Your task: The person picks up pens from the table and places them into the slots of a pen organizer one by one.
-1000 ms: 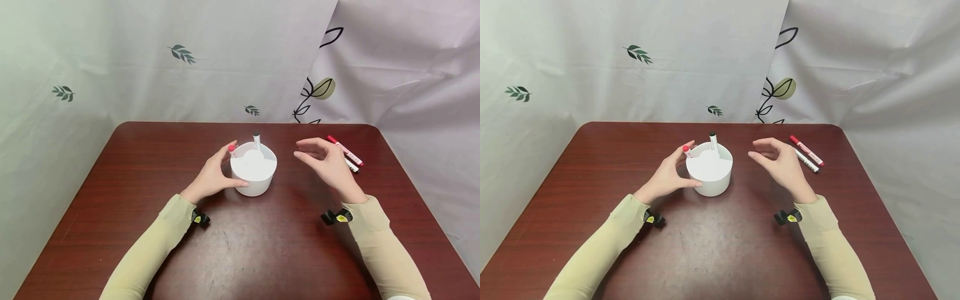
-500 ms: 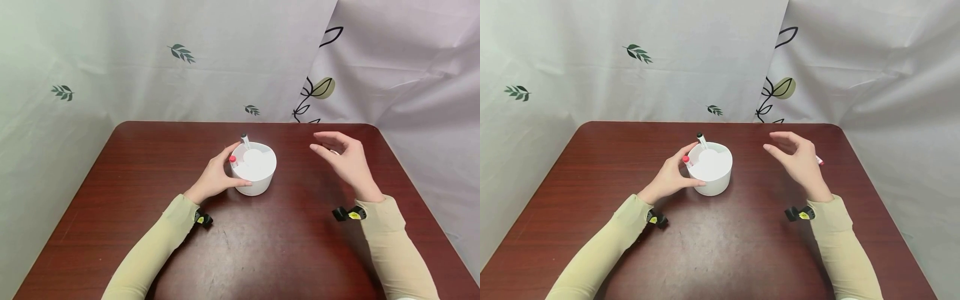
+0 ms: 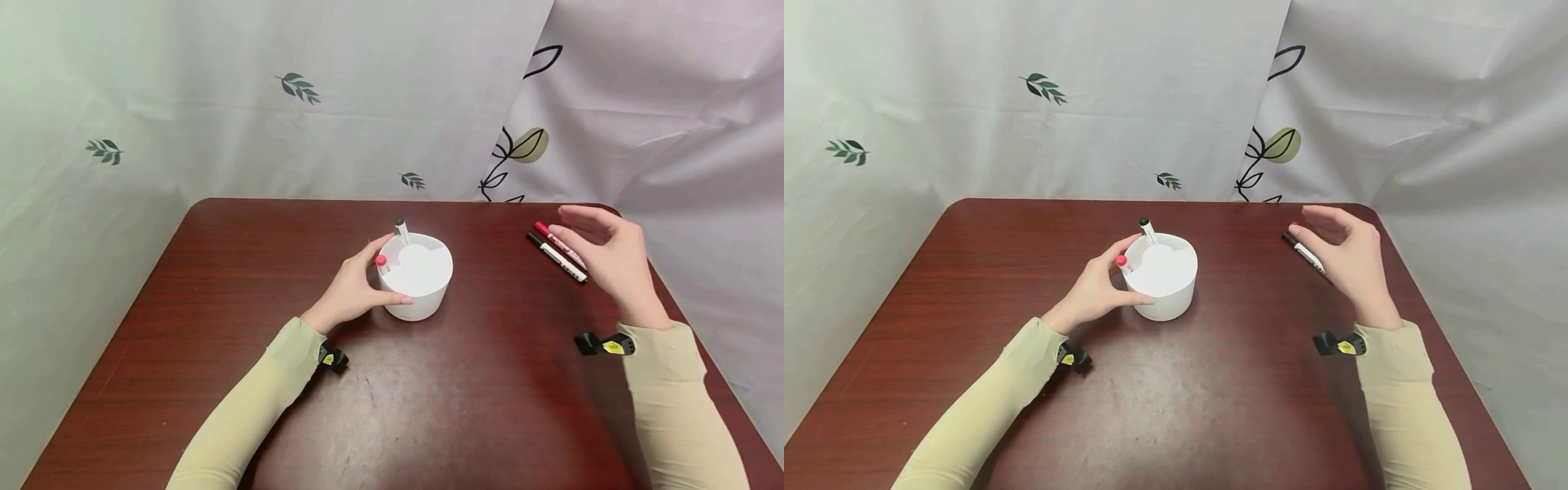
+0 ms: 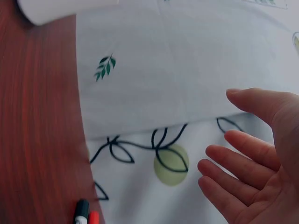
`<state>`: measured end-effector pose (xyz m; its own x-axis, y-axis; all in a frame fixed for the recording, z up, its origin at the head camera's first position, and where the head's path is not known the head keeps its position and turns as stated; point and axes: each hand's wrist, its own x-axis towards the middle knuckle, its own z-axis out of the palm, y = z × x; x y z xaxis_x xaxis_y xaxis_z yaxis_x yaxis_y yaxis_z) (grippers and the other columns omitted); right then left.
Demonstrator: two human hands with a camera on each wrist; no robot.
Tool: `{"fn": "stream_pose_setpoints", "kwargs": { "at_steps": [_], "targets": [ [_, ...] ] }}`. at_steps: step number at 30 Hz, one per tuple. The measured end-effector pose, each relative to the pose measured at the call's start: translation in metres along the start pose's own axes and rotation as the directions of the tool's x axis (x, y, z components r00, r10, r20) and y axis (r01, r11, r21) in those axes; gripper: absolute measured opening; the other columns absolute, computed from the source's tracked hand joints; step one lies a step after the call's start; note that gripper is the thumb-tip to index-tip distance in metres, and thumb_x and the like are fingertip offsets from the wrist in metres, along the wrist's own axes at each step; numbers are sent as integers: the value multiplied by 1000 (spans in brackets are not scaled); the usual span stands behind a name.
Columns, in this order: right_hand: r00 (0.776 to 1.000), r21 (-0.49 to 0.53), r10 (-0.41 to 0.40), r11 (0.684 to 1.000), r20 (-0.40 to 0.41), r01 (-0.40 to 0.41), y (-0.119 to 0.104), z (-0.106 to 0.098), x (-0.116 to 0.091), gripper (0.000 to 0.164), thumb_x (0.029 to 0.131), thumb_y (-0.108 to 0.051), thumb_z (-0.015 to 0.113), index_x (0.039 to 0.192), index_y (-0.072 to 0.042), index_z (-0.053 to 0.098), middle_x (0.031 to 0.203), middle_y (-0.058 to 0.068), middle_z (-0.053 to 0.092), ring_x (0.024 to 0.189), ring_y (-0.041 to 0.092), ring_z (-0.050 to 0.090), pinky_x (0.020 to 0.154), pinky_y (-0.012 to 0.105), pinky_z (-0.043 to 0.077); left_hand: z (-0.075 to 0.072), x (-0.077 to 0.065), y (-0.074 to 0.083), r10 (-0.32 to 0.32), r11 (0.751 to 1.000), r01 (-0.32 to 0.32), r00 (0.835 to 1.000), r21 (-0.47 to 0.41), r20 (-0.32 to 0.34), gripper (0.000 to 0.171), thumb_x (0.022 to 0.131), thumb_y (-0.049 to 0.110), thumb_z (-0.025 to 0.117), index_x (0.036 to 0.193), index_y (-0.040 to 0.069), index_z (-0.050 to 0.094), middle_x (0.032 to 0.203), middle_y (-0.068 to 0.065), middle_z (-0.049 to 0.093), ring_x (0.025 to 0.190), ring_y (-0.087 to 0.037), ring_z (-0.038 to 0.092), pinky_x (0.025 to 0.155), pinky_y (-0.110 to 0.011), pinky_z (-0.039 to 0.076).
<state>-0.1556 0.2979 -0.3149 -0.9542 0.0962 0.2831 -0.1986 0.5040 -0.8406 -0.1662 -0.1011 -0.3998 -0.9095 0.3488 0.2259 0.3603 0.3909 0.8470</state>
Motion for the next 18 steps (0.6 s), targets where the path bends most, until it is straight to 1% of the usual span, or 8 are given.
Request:
{"fn": "stream_pose_setpoints", "kwargs": {
  "at_steps": [8, 13, 18],
  "targets": [
    [998, -60, 59, 996, -3, -59, 19, -13, 3, 46, 87, -27, 84, 130, -15, 71, 115, -13, 71, 98, -4, 67, 82, 9, 47, 0, -1, 1, 3, 1000, -3, 1000, -4, 0, 108, 65, 43, 98, 155, 26, 42, 141, 11, 56, 128, -9, 50, 109, -45, 39],
    [996, -114, 92, 989, 1, -91, 36, -17, 3, 50, 88, -29, 83, 132, -11, 68, 112, -18, 68, 97, -8, 64, 81, 7, 46, 0, 0, 0, 2, 1000, -2, 1000, 2, 3, 109, 65, 41, 98, 156, 22, 42, 142, 8, 55, 129, -11, 50, 109, -45, 38],
    [993, -140, 120, 983, 1, -119, 50, -21, 2, 53, 89, -30, 82, 133, -7, 66, 108, -23, 66, 96, -12, 62, 80, 6, 45, 0, 0, 1, -4, 1000, 4, 1000, 5, 4, 109, 65, 42, 98, 156, 21, 41, 143, 9, 55, 129, -10, 50, 109, -44, 39]
  ]
}}
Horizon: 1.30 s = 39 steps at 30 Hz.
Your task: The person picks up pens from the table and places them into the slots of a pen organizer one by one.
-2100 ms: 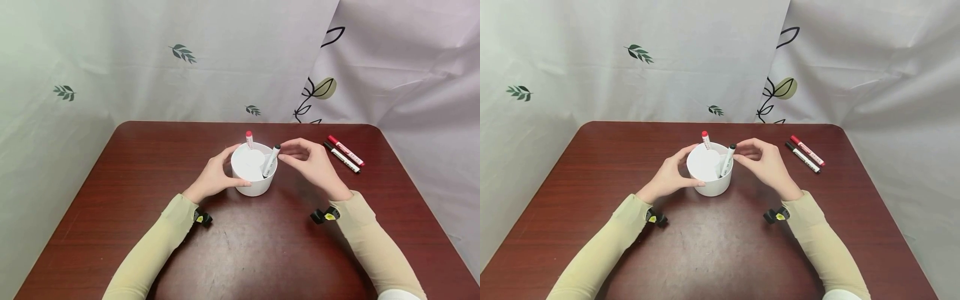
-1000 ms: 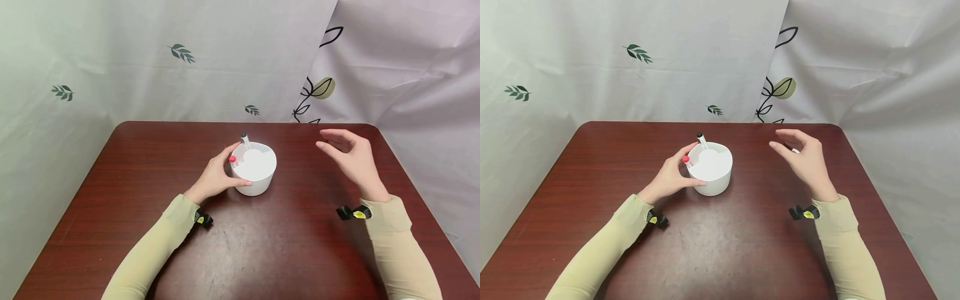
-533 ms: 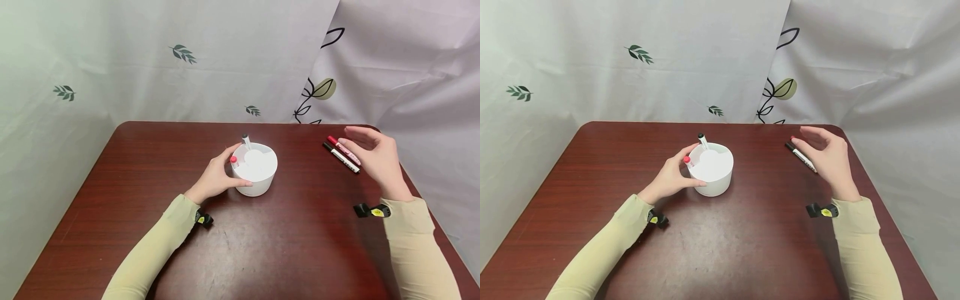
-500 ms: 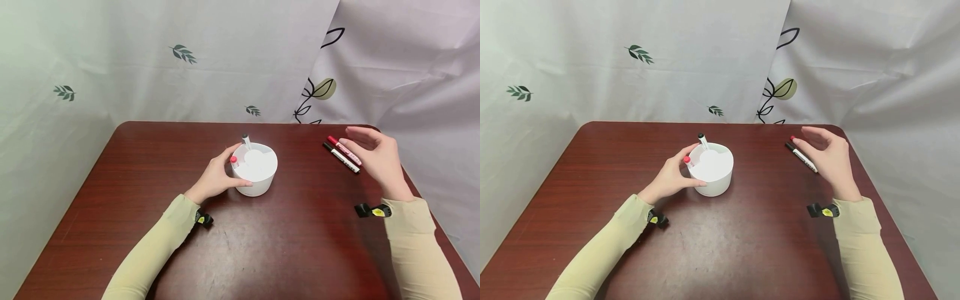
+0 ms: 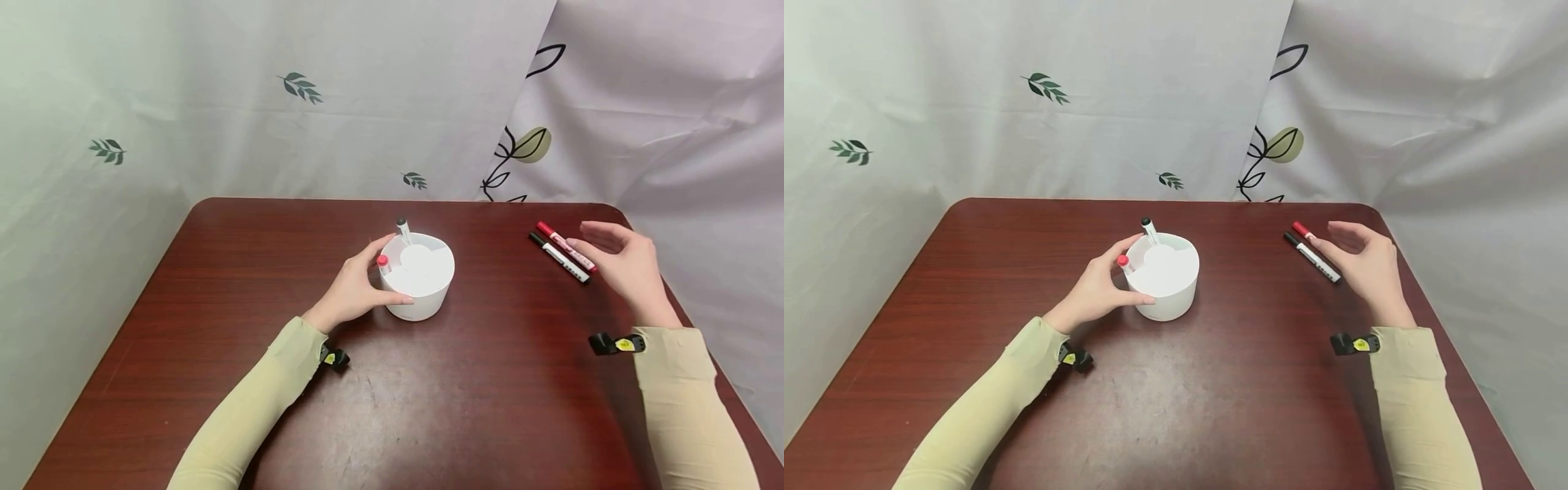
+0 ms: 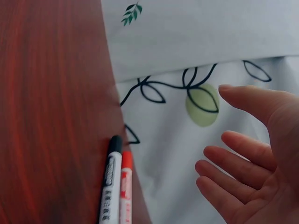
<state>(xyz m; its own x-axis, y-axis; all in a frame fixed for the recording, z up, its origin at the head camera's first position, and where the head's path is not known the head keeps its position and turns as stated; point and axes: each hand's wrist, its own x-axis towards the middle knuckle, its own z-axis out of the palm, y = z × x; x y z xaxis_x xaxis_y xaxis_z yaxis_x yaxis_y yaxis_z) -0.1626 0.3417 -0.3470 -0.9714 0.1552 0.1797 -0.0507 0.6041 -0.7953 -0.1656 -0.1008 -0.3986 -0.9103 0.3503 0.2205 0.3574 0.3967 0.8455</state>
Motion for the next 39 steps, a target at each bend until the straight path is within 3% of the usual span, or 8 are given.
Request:
{"fn": "stream_pose_setpoints", "kwargs": {
  "at_steps": [9, 14, 18, 22, 25, 28, 34, 39],
  "targets": [
    [999, -90, 36, 995, 29, -33, 20, -2, -4, 57, 88, -38, 81, 134, -9, 66, 108, -25, 63, 94, -17, 58, 76, 5, 44, 0, 0, -1, 0, 1000, 0, 1000, 5, -3, 108, 65, 43, 98, 155, 26, 42, 141, 12, 55, 128, -7, 50, 108, -42, 39],
    [998, -136, 50, 990, 49, -43, 31, 0, -4, 58, 88, -42, 80, 133, -7, 66, 116, -6, 69, 90, -16, 58, 71, 7, 45, 0, 0, -2, -6, 1000, 6, 1000, 0, -5, 108, 65, 43, 98, 155, 28, 41, 141, 12, 55, 128, -7, 49, 109, -42, 38],
    [996, -197, 55, 979, 65, -41, 38, 1, -5, 61, 89, -45, 78, 134, -5, 65, 123, 18, 67, 87, -4, 58, 67, 14, 44, 0, 1, -2, -4, 1000, 4, 1000, -6, -4, 108, 65, 42, 98, 155, 27, 41, 141, 12, 56, 127, -7, 50, 109, -41, 38],
    [996, -267, 54, 963, 71, -33, 44, 1, -6, 61, 90, -47, 76, 132, -4, 67, 124, 21, 66, 96, 17, 53, 72, 24, 40, 1, 1, -2, -3, 1000, 3, 1000, -6, 0, 108, 65, 42, 98, 155, 28, 41, 140, 12, 56, 127, -7, 50, 109, -41, 38],
    [994, -285, 72, 957, 84, -45, 48, 2, -6, 61, 89, -48, 77, 130, -4, 67, 123, 21, 66, 100, 23, 52, 75, 29, 40, 1, 1, -2, -2, 1000, 2, 1000, -9, 0, 107, 65, 43, 98, 155, 29, 41, 140, 13, 56, 127, -7, 50, 109, -41, 38],
    [990, -295, 93, 954, 107, -58, 52, 2, -5, 63, 88, -49, 78, 130, -3, 67, 121, 22, 67, 96, 18, 53, 75, 29, 40, 1, 1, -2, 0, 1000, 0, 1000, -10, 0, 107, 65, 43, 98, 155, 29, 42, 140, 13, 56, 127, -6, 50, 109, -41, 38],
    [983, -259, 104, 964, 151, -63, 58, 4, -4, 63, 87, -43, 82, 130, 0, 66, 116, 24, 70, 79, -14, 55, 71, 16, 43, 1, 1, -3, -1, 1000, 1, 1000, -5, -1, 107, 64, 43, 98, 155, 30, 42, 139, 13, 57, 126, -6, 51, 108, -40, 38],
    [980, -271, 102, 961, 169, -53, 62, 7, -2, 61, 89, -40, 81, 130, 2, 66, 117, 28, 68, 76, -18, 52, 69, 16, 44, 1, 2, -3, 3, 1000, -3, 1000, -3, -2, 109, 64, 42, 98, 155, 23, 42, 139, 11, 57, 127, -7, 51, 109, -42, 38]
  ]
}}
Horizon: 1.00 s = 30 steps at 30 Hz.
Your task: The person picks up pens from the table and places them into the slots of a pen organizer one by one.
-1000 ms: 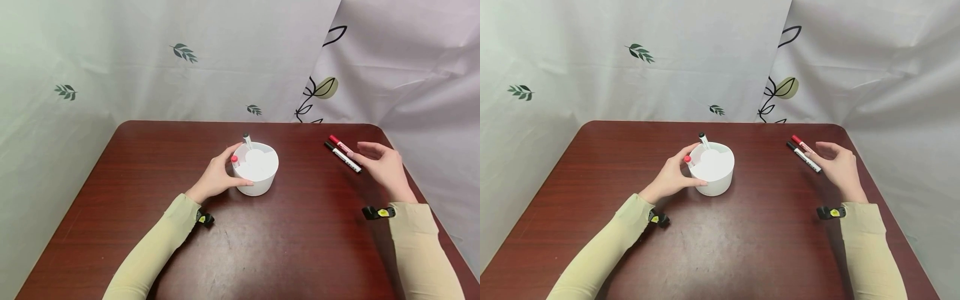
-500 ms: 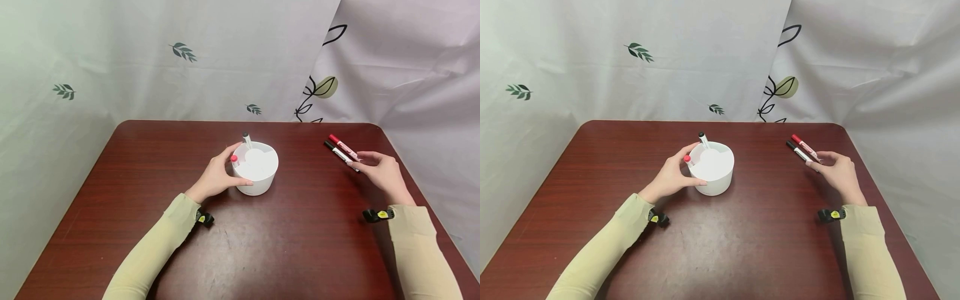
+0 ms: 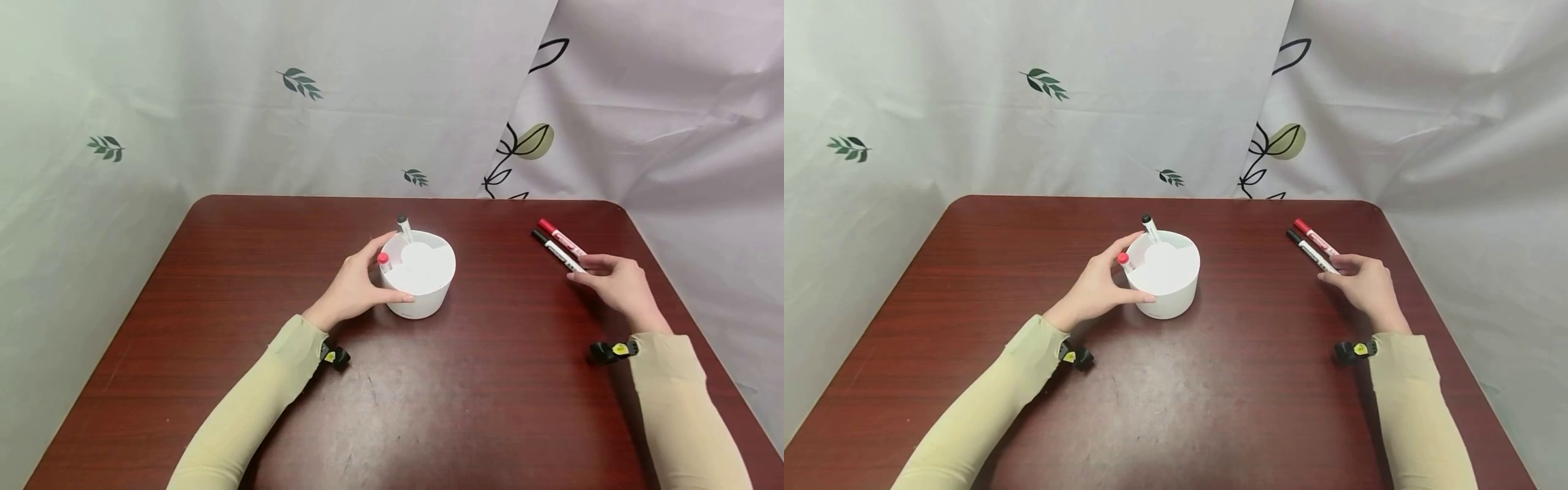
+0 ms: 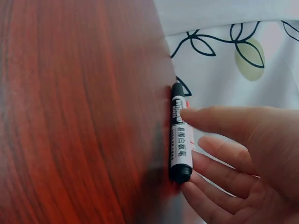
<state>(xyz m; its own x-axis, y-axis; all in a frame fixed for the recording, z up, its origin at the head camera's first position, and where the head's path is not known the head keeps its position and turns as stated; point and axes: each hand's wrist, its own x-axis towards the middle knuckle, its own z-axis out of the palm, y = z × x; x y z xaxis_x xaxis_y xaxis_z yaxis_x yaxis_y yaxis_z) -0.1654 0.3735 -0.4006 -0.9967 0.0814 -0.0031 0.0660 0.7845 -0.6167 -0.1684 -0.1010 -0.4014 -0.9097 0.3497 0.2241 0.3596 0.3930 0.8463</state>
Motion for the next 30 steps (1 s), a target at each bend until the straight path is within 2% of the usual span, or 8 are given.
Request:
{"fn": "stream_pose_setpoints", "kwargs": {
  "at_steps": [3, 8, 11, 16, 23, 25, 30],
  "targets": [
    [1000, -40, -6, 999, -3, 6, 1, 2, 2, 55, 89, -35, 81, 128, 2, 68, 114, 27, 69, 76, -13, 53, 67, 20, 44, 0, 0, 0, 4, 1000, -4, 1000, -1, 1, 109, 64, 41, 98, 156, 21, 42, 140, 9, 57, 127, -9, 51, 109, -44, 38],
    [999, -79, -12, 997, -37, 9, 1, 7, 4, 43, 88, -23, 81, 121, 1, 71, 105, 24, 72, 78, 1, 57, 64, 23, 44, 0, 0, 2, 2, 1000, -2, 1000, -4, 1, 109, 64, 40, 99, 156, 23, 42, 140, 8, 57, 128, -11, 51, 109, -45, 38],
    [998, -88, -13, 996, -57, 8, 1, 9, 4, 38, 87, -19, 81, 118, 1, 73, 102, 23, 73, 77, 3, 57, 63, 23, 43, 0, 0, 3, 4, 1000, -4, 1000, -6, 2, 109, 64, 40, 99, 156, 24, 42, 140, 7, 57, 128, -12, 51, 109, -46, 38],
    [996, -99, -25, 995, -85, 16, -1, 11, 5, 34, 86, -16, 82, 114, 1, 74, 95, 21, 74, 75, 4, 58, 63, 26, 42, -1, -1, 3, 4, 1000, -4, 1000, -4, 1, 109, 65, 41, 98, 156, 23, 42, 140, 8, 57, 128, -11, 51, 109, -44, 38],
    [995, -106, -30, 994, -96, 20, -1, 13, 6, 32, 87, -14, 81, 113, 3, 74, 94, 22, 74, 82, 21, 63, 68, 33, 41, -1, 0, 3, -1, 1000, 1, 1000, -3, 4, 108, 65, 42, 98, 155, 27, 42, 140, 10, 57, 127, -9, 51, 109, -43, 38],
    [995, -105, -31, 994, -98, 21, -1, 12, 5, 31, 88, -14, 80, 113, 3, 74, 95, 22, 74, 79, 16, 63, 68, 32, 41, -1, 0, 3, -3, 1000, 3, 1000, -6, 6, 107, 65, 42, 98, 155, 28, 42, 141, 10, 56, 128, -10, 51, 109, -45, 38],
    [995, -71, -22, 997, -102, 15, -3, 9, 2, 32, 89, -14, 78, 116, 3, 73, 99, 21, 74, 68, -10, 54, 59, 20, 42, -1, -1, 2, -3, 1000, 3, 1000, -14, 8, 108, 65, 42, 98, 155, 25, 42, 140, 10, 57, 128, -10, 51, 109, -47, 38]
  ]
}}
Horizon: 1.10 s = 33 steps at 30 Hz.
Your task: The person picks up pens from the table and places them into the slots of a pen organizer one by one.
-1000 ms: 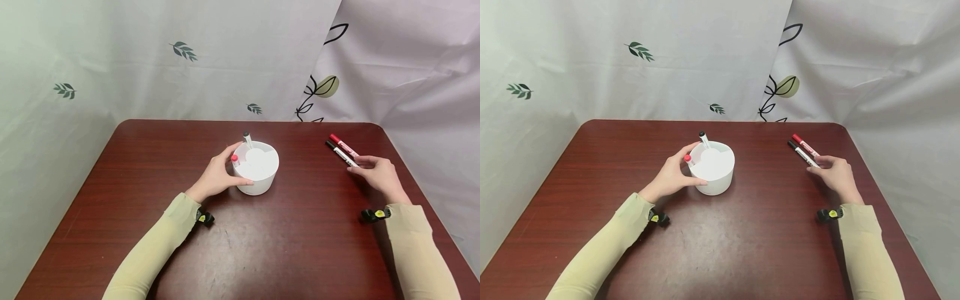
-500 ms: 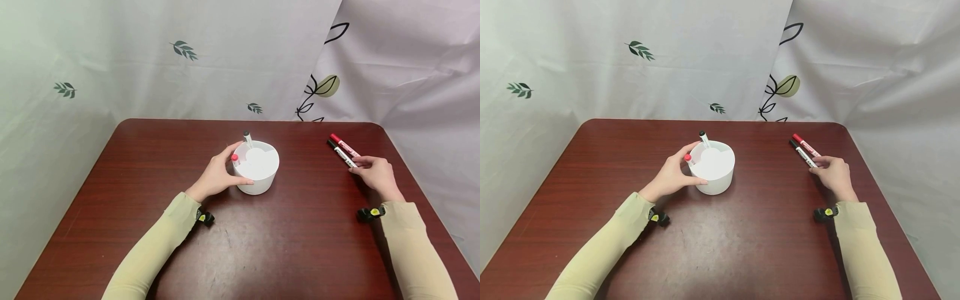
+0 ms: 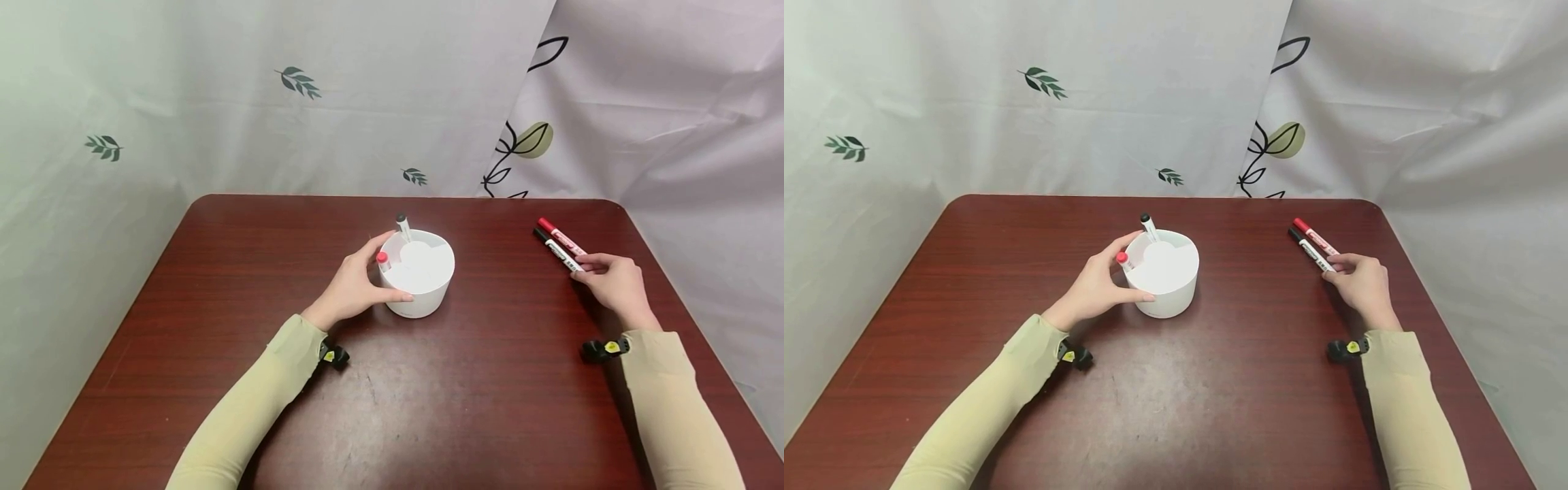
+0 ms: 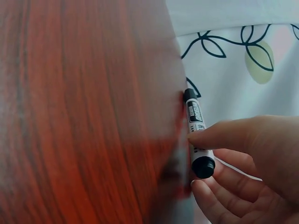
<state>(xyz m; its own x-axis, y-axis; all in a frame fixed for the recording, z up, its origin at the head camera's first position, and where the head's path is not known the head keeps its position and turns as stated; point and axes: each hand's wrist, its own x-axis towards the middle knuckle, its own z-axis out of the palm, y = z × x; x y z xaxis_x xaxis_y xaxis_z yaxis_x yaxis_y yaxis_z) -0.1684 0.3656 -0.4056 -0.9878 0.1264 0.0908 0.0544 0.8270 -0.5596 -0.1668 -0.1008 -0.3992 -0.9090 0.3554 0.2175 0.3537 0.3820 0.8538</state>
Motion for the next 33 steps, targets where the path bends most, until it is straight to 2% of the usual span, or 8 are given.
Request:
{"fn": "stream_pose_setpoints", "kwargs": {
  "at_steps": [9, 14, 18, 22, 25, 33],
  "targets": [
    [999, 83, 3, 997, -53, 1, -5, -3, -5, 34, 90, -18, 78, 116, 2, 73, 95, 13, 73, 66, -12, 56, 55, 15, 44, 0, 0, 0, -5, 1000, 5, 1000, -2, -2, 107, 65, 43, 97, 155, 27, 42, 140, 12, 56, 127, -8, 50, 109, -46, 39],
    [994, 130, 16, 992, -110, -2, -5, -3, -5, 35, 90, -22, 78, 115, 2, 75, 84, -5, 72, 66, -14, 57, 56, 13, 43, 0, 1, -2, -1, 1000, 1, 1000, -3, -4, 107, 65, 42, 97, 155, 26, 42, 139, 12, 57, 127, -8, 51, 109, -44, 39],
    [982, 167, 63, 985, -180, -33, -9, -3, -4, 34, 91, -25, 77, 114, -1, 76, 76, -20, 65, 68, -9, 56, 60, 14, 41, 0, 0, -1, -1, 1000, 1, 1000, -3, -2, 106, 66, 42, 98, 155, 28, 42, 139, 12, 57, 127, -7, 51, 109, -43, 39],
    [960, 216, 104, 975, -259, -48, -18, -4, -3, 30, 90, -25, 77, 112, -4, 78, 72, -21, 59, 72, 3, 51, 62, 19, 38, 0, 0, -1, 1, 1000, -1, 1000, -8, 0, 106, 66, 41, 98, 155, 29, 42, 139, 12, 57, 126, -7, 51, 109, -43, 39],
    [949, 264, 117, 964, -294, -37, -25, -5, -3, 28, 89, -23, 78, 110, -5, 79, 73, -22, 59, 73, 5, 51, 62, 16, 38, 0, 0, -1, 6, 1000, -6, 1000, -10, -3, 106, 66, 41, 98, 155, 26, 42, 138, 12, 57, 126, -8, 51, 108, -43, 39],
    [948, 344, 97, 939, -302, 13, -42, -8, -7, 25, 88, -20, 79, 109, -5, 79, 83, -21, 64, 74, 4, 54, 62, 12, 42, 1, 1, -2, 6, 1000, -6, 1000, -9, -1, 106, 66, 41, 98, 155, 27, 42, 139, 13, 57, 126, -6, 51, 108, -41, 39]
  ]
}}
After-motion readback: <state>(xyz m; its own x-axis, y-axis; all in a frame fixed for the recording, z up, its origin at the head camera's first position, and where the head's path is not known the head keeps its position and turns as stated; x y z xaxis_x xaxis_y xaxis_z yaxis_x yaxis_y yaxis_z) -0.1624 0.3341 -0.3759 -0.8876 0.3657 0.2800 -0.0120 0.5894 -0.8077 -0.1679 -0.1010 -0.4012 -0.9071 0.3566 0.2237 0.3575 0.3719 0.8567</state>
